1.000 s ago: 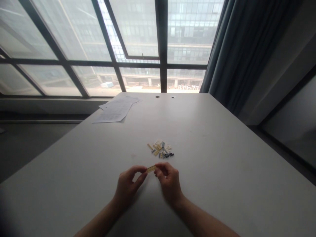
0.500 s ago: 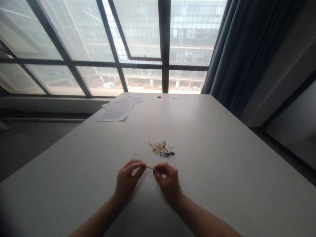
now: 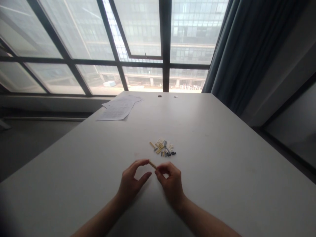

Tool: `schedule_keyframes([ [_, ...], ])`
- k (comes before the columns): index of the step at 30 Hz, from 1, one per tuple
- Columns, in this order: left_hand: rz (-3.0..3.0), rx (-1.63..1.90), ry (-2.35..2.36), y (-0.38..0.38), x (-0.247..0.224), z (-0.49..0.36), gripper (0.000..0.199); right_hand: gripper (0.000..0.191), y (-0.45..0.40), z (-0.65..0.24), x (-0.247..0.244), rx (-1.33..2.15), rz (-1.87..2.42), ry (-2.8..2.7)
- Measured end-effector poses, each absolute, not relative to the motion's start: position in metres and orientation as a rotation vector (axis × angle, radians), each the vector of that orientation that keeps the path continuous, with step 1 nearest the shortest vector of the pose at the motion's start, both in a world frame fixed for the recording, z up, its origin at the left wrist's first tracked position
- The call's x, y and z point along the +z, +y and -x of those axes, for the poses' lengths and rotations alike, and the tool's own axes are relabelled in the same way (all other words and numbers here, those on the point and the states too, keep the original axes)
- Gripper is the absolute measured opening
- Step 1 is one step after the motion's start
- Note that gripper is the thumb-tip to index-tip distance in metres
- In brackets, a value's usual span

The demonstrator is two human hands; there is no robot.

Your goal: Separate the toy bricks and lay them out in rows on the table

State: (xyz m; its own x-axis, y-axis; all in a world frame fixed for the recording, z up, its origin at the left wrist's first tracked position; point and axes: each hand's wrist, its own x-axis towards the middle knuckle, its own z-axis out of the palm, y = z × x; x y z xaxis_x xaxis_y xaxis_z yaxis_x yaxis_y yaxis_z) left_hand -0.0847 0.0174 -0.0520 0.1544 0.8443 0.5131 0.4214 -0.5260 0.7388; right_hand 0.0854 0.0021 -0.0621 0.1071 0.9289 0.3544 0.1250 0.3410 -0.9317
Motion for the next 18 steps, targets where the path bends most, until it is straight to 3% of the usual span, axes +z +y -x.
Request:
schedule_keyframes([
  [5, -1.716, 1.187, 0.895, 0.018, -0.055, 0.08, 0.061, 0.013, -0.005, -0.085, -0.056, 0.604, 0.952, -1.465],
  [11, -1.305, 1.178, 0.766, 0.016, -0.056, 0.073, 0.053, 0.026, -0.008, -0.084, -0.057, 0.48, 0.848, -1.589],
  [18, -1.247, 1.163, 0.803, 0.016, -0.053, 0.076, 0.052, 0.026, -0.007, -0.082, -0.054, 0.521, 0.846, -1.632],
])
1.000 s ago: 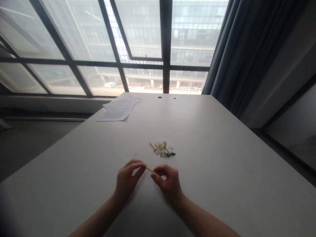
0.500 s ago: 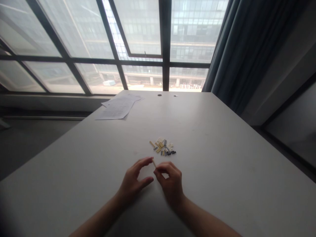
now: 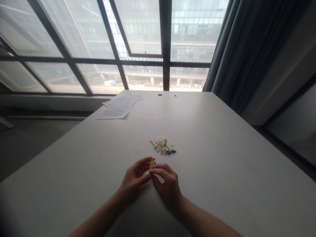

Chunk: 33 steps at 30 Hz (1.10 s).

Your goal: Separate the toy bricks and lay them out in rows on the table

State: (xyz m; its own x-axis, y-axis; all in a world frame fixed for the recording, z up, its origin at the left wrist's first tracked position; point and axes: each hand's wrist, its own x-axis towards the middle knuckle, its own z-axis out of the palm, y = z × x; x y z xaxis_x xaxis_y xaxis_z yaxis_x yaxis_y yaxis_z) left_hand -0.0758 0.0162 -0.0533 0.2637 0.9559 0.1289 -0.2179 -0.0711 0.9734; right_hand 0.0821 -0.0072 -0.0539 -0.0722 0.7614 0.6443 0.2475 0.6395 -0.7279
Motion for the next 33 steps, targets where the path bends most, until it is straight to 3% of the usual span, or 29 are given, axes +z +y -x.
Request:
schedule_keyframes([
  [5, -1.637, 1.115, 1.066, 0.019, -0.052, 0.099, 0.045, 0.02, -0.006, -0.082, -0.056, 0.603, 0.987, -1.678],
  [10, -2.25, 0.849, 1.297, 0.017, -0.049, 0.118, 0.046, 0.013, -0.004, -0.082, -0.058, 0.587, 1.094, -1.673],
  [15, -2.415, 0.716, 1.341, 0.016, -0.049, 0.114, 0.049, 0.011, 0.001, -0.085, -0.057, 0.568, 1.147, -1.662],
  [24, -2.334, 0.84, 1.361, 0.027, -0.057, 0.113, 0.049, 0.03, 0.059, -0.108, -0.041, 0.359, 1.347, -1.829],
  [33, -2.37, 0.7, 1.388, 0.023, -0.052, 0.111, 0.055, 0.047, 0.118, -0.116, -0.032, 0.351, 1.555, -2.229],
])
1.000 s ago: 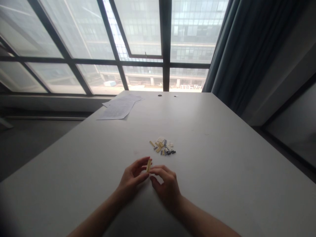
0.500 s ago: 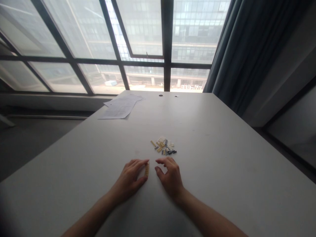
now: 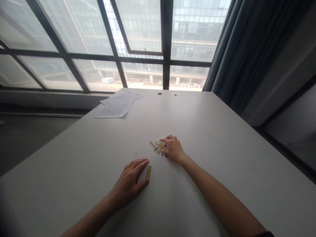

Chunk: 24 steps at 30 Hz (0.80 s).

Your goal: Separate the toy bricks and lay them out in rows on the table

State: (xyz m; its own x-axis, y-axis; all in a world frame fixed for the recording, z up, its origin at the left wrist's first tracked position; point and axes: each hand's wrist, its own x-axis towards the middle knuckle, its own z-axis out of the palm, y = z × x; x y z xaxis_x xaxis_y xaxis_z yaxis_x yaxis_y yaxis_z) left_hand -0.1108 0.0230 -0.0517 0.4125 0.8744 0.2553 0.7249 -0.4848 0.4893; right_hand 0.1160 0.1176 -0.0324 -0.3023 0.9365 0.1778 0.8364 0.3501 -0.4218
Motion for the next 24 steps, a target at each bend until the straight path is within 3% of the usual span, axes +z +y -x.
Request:
schedule_keyframes([
  [21, -2.423, 0.729, 1.39, 0.022, -0.054, 0.109, 0.043, 0.041, 0.137, -0.103, -0.031, 0.321, 1.547, -2.4],
  [24, -2.431, 0.722, 1.388, 0.022, -0.054, 0.11, 0.043, 0.032, 0.141, -0.092, -0.029, 0.322, 1.53, -2.407],
])
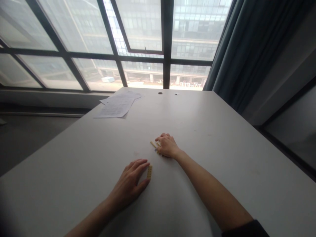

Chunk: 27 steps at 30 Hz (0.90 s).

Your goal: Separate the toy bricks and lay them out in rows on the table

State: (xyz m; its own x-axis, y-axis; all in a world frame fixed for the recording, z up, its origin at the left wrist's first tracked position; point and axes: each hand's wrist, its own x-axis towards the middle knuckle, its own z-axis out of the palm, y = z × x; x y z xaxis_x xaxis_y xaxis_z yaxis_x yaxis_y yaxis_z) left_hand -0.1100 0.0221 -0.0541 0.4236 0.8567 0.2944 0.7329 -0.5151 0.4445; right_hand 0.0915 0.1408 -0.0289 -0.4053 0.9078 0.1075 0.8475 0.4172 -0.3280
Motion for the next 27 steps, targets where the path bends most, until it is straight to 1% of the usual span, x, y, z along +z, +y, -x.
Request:
schedule_keyframes([
  [3, -2.449, 0.723, 1.378, 0.022, -0.055, 0.111, 0.042, 0.02, 0.143, -0.077, -0.029, 0.314, 1.541, -2.4],
  [10, -2.422, 0.727, 1.377, 0.02, -0.053, 0.109, 0.04, 0.016, 0.142, -0.054, -0.033, 0.379, 1.559, -2.295],
  [13, -2.361, 0.836, 1.366, 0.02, -0.052, 0.109, 0.038, 0.013, 0.133, -0.054, -0.029, 0.479, 1.507, -2.189],
  [17, -2.239, 1.107, 1.437, 0.021, -0.053, 0.111, 0.037, 0.015, 0.106, -0.059, -0.021, 0.699, 1.45, -2.033],
  [20, -2.206, 1.278, 1.457, 0.021, -0.057, 0.108, 0.048, 0.016, 0.075, -0.061, -0.021, 0.998, 1.363, -1.881],
  [22, -2.207, 1.338, 1.443, 0.019, -0.058, 0.105, 0.055, 0.015, 0.054, -0.062, -0.023, 1.433, 1.185, -1.538],
  [24, -2.241, 1.373, 1.412, 0.017, -0.057, 0.101, 0.053, 0.019, 0.038, -0.061, -0.026, 1.743, 1.042, -1.236],
  [27, -2.327, 1.383, 1.352, 0.014, -0.054, 0.098, 0.046, 0.027, 0.024, -0.06, -0.03, 1.966, 0.965, -0.951],
])
